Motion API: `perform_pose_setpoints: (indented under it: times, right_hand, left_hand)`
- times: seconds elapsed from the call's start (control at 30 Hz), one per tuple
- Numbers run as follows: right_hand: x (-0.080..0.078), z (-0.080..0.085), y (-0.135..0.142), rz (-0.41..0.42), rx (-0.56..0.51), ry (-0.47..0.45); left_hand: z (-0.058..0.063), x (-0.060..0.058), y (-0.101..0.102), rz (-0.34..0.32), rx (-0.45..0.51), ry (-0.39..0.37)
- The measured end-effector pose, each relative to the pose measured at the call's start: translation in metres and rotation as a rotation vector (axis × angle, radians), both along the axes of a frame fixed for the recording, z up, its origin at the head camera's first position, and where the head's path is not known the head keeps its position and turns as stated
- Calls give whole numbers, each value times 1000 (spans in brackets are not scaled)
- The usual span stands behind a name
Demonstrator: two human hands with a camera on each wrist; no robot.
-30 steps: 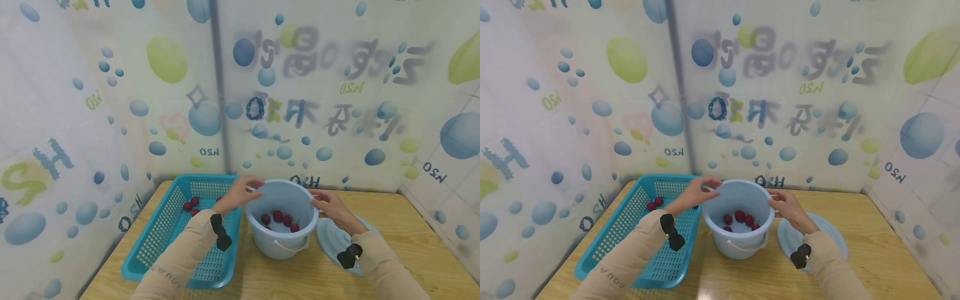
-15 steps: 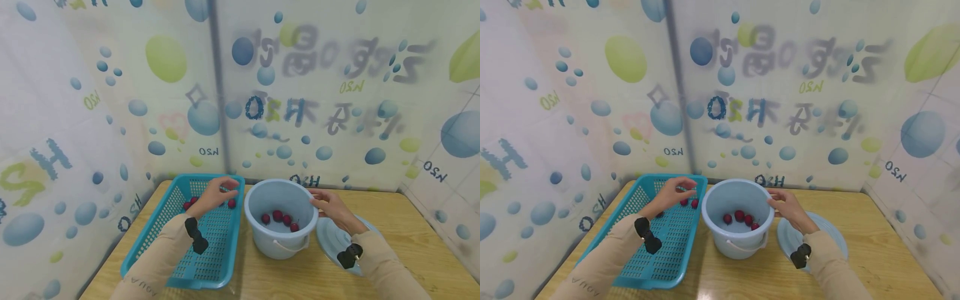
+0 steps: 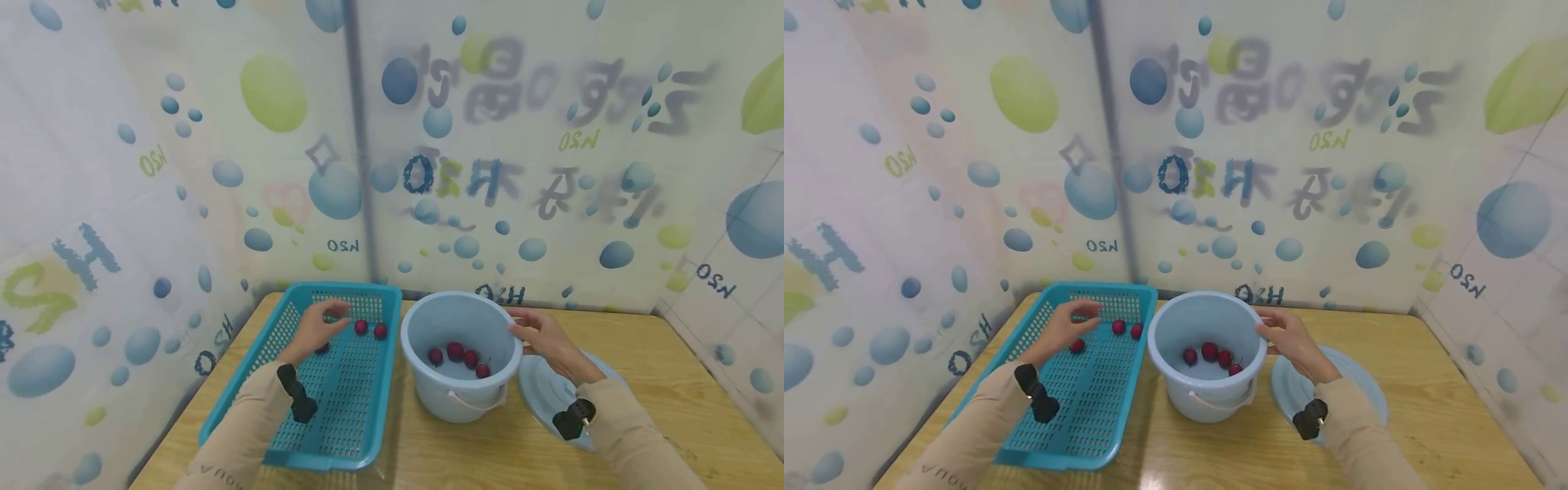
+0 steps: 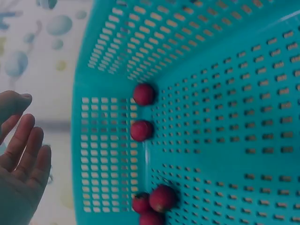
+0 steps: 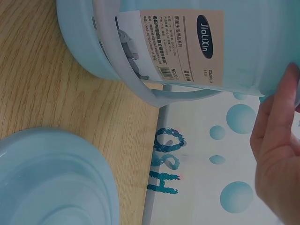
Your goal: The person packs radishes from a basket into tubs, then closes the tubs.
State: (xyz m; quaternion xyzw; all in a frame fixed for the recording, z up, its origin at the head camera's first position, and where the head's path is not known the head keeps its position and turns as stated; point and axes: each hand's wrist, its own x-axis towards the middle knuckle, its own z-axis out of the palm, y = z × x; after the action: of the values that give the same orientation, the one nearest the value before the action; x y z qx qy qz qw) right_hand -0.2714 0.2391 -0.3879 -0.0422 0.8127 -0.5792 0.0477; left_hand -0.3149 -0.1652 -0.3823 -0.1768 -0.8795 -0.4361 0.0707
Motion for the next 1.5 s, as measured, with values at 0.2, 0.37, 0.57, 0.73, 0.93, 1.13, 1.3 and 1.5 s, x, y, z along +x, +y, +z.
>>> perform_pose_setpoints:
  times: [0.2, 0.37, 0.57, 0.73, 0.93, 1.13, 1.3, 1.5]
  right_hand:
    - [1, 2, 0, -7, 3, 2]
    - [0, 2, 0, -17, 13, -2]
    - [1, 2, 0, -21, 8, -15]
    - [1, 2, -1, -21, 7, -18]
    - [0, 1, -2, -27, 17, -21]
    - [-2, -1, -1, -25, 9, -29]
    - [-1, 0, 0, -25, 10, -26]
    - [0, 1, 0, -36, 11, -36]
  left_hand:
    - [-18, -7, -18, 87, 15, -81]
    - [-33, -10, -30, 185, -27, -143]
    - [-53, -14, -38, 276, -72, -218]
    - [-67, -17, -36, 302, -102, -228]
    - [-76, -20, -32, 331, -156, -252]
    - [-82, -20, -34, 349, -153, -229]
    - [-86, -23, -35, 370, -156, -240]
    - [-89, -27, -35, 392, -164, -253]
